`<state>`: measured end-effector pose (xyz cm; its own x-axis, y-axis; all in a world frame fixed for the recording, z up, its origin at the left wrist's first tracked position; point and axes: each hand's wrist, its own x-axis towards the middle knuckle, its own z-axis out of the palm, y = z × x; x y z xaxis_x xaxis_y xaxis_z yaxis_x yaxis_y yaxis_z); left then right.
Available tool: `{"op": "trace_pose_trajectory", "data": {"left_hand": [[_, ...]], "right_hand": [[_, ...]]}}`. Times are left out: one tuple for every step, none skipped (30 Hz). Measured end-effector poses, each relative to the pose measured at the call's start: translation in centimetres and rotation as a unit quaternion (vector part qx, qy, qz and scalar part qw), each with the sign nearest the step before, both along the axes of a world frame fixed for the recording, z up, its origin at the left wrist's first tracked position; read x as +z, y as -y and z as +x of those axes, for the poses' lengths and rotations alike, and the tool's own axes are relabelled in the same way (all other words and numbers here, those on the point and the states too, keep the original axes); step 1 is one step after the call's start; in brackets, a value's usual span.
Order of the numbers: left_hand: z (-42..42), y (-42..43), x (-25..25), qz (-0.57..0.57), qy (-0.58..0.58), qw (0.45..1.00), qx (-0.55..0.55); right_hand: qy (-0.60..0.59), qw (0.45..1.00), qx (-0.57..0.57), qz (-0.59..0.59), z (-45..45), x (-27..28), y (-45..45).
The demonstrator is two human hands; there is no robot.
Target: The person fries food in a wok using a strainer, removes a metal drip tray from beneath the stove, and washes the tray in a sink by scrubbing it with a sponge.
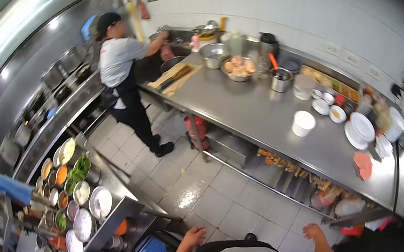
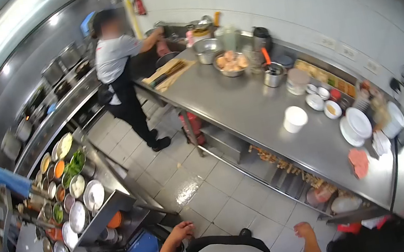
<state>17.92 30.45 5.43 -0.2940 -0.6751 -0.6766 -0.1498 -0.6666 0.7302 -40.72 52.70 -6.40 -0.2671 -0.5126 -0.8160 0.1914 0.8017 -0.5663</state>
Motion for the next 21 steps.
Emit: {"op": "trace_pose_trajectory", "data": {"left_hand": [[0.2, -0.1, 0.9, 0.004, 0.001, 1.0, 0.02], [0.3, 0.0, 1.6, 0.01, -0.008, 0.998, 0.061], [0.5, 0.0, 2.1, 0.013, -0.017, 0.995, 0.101], [0.9, -0.2, 2.4, 0.011, -0.019, 0.993, 0.12], [1.2, -0.2, 2.6, 0.01, -0.02, 0.99, 0.136], [1.6, -0.2, 2.7, 0.018, -0.032, 0.987, 0.157], [2.0, -0.1, 2.7, 0.025, -0.044, 0.983, 0.178], [2.3, 0.2, 2.7, 0.023, -0.046, 0.98, 0.193], [2.4, 0.7, 2.6, 0.019, -0.046, 0.977, 0.209], [2.6, 1.4, 2.5, 0.015, -0.046, 0.973, 0.224], [3.0, 2.4, 2.3, 0.015, -0.046, 0.97, 0.238], [3.2, 3.5, 2.5, 0.008, -0.052, 0.97, 0.237], [3.5, 4.8, 2.4, -0.002, -0.061, 0.969, 0.239], [3.9, 6.1, 1.9, -0.018, -0.068, 0.967, 0.245], [4.3, 7.8, 1.4, -0.025, -0.074, 0.959, 0.271], [4.7, 9.5, 1.2, -0.041, -0.075, 0.962, 0.258], [5.2, 11.0, 1.4, -0.056, -0.073, 0.966, 0.243], [5.7, 12.3, 2.7, -0.057, -0.073, 0.96, 0.265], [6.3, 14.0, 4.5, -0.069, -0.087, 0.963, 0.246], [6.8, 15.5, 5.7, -0.081, -0.1, 0.966, 0.225], [7.4, 17.0, 6.0, -0.083, -0.098, 0.963, 0.238]], "right_hand": [[-0.018, 0.999, 0.027, 0.004, -1.0, -0.1, 4.1], [-0.037, 0.998, 0.052, 0.007, -1.6, 0.4, 8.2], [-0.038, 0.997, 0.069, 0.008, -1.5, 1.5, 12.1], [-0.049, 0.993, 0.104, -0.013, -0.5, 2.9, 16.2], [-0.059, 0.988, 0.138, -0.034, 1.1, 4.0, 19.3], [-0.06, 0.986, 0.153, -0.036, 2.6, 3.7, 21.9], [-0.069, 0.983, 0.165, -0.042, 4.4, 3.5, 24.6], [-0.08, 0.98, 0.177, -0.049, 6.3, 3.4, 27.2], [-0.081, 0.977, 0.192, -0.052, 8.4, 3.7, 29.3], [-0.072, 0.97, 0.229, -0.046, 10.7, 3.7, 30.9], [-0.062, 0.961, 0.266, -0.038, 12.8, 3.7, 32.5], [-0.052, 0.956, 0.288, -0.034, 14.8, 3.5, 33.6], [-0.044, 0.948, 0.314, -0.035, 16.1, 2.3, 34.8], [-0.031, 0.94, 0.34, -0.019, 17.6, 2.3, 36.2], [-0.02, 0.929, 0.368, -0.001, 18.5, 2.5, 37.6], [-0.011, 0.919, 0.393, 0.02, 18.9, 2.4, 39.2], [0.0, 0.909, 0.415, 0.043, 19.4, 2.1, 40.6], [-0.002, 0.899, 0.436, 0.044, 19.7, 2.1, 42.2], [-0.027, 0.899, 0.434, 0.05, 19.5, 2.0, 44.1], [-0.051, 0.9, 0.43, 0.055, 19.3, 2.0, 46.0], [-0.052, 0.894, 0.443, 0.053, 19.2, 1.9, 47.9]]}}
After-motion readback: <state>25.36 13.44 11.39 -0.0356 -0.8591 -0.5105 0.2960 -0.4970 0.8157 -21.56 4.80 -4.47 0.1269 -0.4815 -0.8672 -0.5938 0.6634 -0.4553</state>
